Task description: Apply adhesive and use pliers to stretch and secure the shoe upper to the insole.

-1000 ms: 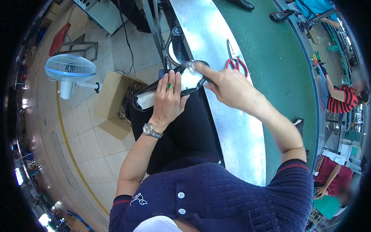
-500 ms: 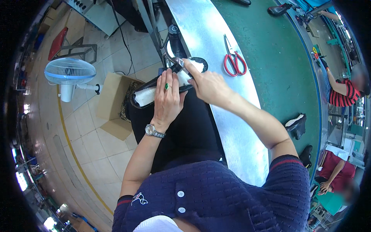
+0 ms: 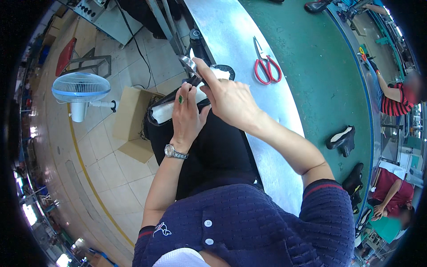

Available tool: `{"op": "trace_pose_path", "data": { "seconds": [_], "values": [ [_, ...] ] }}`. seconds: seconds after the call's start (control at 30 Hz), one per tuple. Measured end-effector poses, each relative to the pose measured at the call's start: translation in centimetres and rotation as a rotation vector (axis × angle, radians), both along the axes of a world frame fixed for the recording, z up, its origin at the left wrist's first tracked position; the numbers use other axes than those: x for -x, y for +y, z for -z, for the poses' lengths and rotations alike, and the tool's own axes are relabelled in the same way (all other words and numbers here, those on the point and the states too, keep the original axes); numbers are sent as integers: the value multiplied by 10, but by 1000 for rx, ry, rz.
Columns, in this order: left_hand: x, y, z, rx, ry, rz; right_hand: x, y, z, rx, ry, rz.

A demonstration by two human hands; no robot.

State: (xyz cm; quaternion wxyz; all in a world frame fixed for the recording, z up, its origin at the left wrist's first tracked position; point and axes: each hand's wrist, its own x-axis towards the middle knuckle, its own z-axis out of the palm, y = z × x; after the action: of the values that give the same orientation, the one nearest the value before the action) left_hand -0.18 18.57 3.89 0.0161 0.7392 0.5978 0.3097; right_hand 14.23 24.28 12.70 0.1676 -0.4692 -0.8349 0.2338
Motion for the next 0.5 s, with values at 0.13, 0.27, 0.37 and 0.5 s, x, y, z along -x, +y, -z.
{"op": "trace_pose_path", "data": {
  "seconds": [0.13,0.27,0.37,0.5],
  "values": [
    [0,12,-27,320,-143,-49,-13,1,11,189,-294,-61],
    [14,42,-37,372,-139,120,-45,-5,12,610,139,3],
    [11,57,-43,497,-49,129,-53,1,12,1015,578,114],
    [1,61,-34,444,-27,92,-62,22,16,1337,792,162]
  ]
}}
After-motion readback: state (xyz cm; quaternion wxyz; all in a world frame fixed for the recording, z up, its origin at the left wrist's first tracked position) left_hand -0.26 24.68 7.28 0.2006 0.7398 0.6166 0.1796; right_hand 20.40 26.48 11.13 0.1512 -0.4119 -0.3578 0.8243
